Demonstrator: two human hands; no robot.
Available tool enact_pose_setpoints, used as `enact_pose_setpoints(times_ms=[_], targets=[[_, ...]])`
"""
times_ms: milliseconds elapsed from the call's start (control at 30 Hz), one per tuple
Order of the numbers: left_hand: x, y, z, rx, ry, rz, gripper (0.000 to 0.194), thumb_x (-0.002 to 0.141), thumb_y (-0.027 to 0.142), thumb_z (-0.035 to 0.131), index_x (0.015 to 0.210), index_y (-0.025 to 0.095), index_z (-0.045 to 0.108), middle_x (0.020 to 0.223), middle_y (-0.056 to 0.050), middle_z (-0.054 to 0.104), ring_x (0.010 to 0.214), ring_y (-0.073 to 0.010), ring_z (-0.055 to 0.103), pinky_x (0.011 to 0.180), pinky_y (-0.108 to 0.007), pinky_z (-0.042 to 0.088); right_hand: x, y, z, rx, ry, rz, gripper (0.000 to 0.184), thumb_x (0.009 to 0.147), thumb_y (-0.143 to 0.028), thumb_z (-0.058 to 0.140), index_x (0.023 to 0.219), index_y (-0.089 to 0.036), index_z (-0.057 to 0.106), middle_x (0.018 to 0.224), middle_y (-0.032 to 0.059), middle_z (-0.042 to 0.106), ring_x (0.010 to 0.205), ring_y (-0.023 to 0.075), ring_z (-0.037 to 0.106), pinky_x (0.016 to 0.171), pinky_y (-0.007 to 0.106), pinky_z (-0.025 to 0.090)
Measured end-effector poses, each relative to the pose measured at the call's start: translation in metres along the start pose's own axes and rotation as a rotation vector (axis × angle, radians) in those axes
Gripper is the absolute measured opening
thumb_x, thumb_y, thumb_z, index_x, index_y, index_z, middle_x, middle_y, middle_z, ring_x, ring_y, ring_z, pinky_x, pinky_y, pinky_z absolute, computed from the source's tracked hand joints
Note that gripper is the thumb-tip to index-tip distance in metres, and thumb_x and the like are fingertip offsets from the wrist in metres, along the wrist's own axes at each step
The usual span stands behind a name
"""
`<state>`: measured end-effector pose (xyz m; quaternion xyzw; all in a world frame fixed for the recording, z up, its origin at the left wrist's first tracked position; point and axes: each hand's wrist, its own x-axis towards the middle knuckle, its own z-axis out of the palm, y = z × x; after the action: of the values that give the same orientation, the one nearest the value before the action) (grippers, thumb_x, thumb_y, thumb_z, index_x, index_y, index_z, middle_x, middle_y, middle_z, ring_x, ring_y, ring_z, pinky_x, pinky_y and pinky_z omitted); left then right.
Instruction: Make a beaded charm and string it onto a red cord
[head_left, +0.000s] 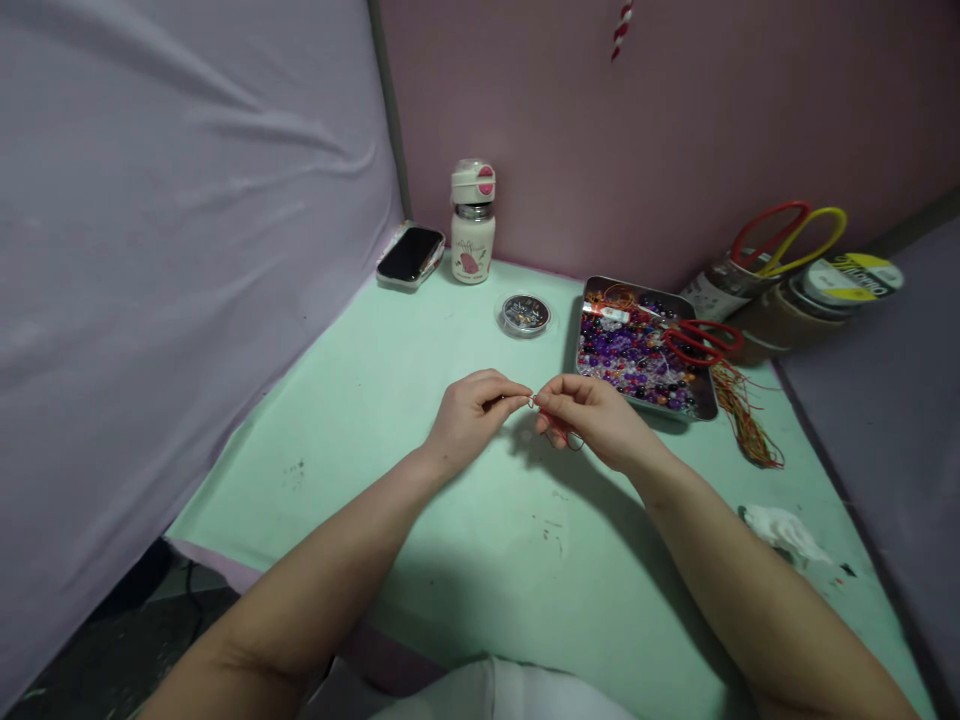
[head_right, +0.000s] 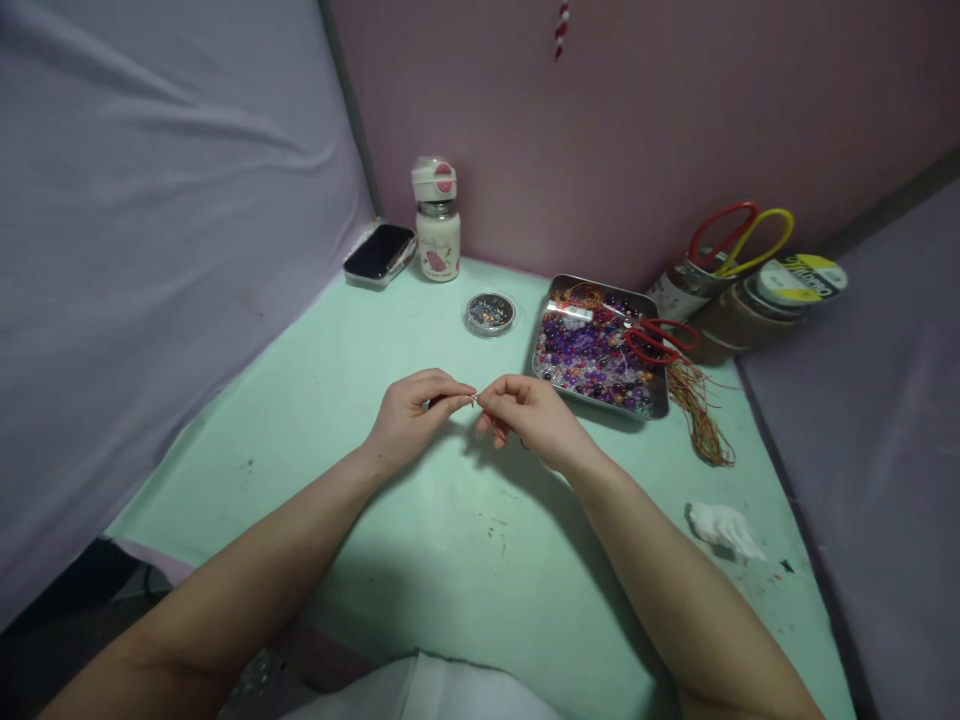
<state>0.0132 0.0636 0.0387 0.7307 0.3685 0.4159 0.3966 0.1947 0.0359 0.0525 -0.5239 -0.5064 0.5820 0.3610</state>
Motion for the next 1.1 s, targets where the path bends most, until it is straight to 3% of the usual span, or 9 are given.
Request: enact_pose_setpoints(times_ms=[300, 667, 933, 1100], targets=[[-0.001, -0.004, 0.001, -0.031, -0.002, 0.056, 0.013, 0.083, 0.024, 0.064, 0.089, 0.022, 0.074, 0.081, -0.003, 0.069, 0.076, -0.0132, 0.061, 0.072, -0.028, 0.047, -0.001, -0.005, 0.001, 0.144, -0.085, 0.127, 0.029, 0.075, -0.043, 0.07, 0.071, -0.017, 0.058, 0.059, -0.0005, 0.065, 0.041, 0.0053, 0.048, 0.04, 0.021, 0.026], [0.001, 0.002, -0.003, -0.194, -0.185, -0.044, 0.013, 0.081, 0.021, 0.064, 0.086, 0.02, 0.075, 0.08, -0.004, 0.068, 0.076, -0.0132, 0.061, 0.071, -0.026, 0.045, 0.004, 0.003, -0.009, 0.34, -0.337, 0.27, 0.026, 0.073, -0.037, 0.073, 0.074, -0.016, 0.058, 0.056, -0.0021, 0.064, 0.036, 0.0034, 0.043, 0.039, 0.019, 0.028], [0.001, 0.005, -0.004, -0.197, -0.208, -0.125, 0.011, 0.079, 0.025, 0.065, 0.082, 0.019, 0.074, 0.078, -0.003, 0.067, 0.074, -0.0135, 0.059, 0.07, -0.027, 0.043, 0.003, 0.004, -0.007, 0.382, -0.311, 0.296, 0.022, 0.076, -0.031, 0.072, 0.085, -0.019, 0.056, 0.074, -0.0012, 0.063, 0.055, 0.0064, 0.054, 0.051, 0.02, 0.041], [0.001, 0.006, -0.002, -0.271, -0.17, -0.18, 0.013, 0.077, 0.028, 0.067, 0.078, 0.016, 0.071, 0.077, -0.004, 0.067, 0.073, -0.0137, 0.059, 0.07, -0.028, 0.045, 0.003, 0.001, -0.002, 0.404, -0.245, 0.253, 0.02, 0.075, -0.029, 0.072, 0.084, -0.018, 0.058, 0.072, -0.002, 0.056, 0.066, 0.0091, 0.055, 0.064, 0.025, 0.045]])
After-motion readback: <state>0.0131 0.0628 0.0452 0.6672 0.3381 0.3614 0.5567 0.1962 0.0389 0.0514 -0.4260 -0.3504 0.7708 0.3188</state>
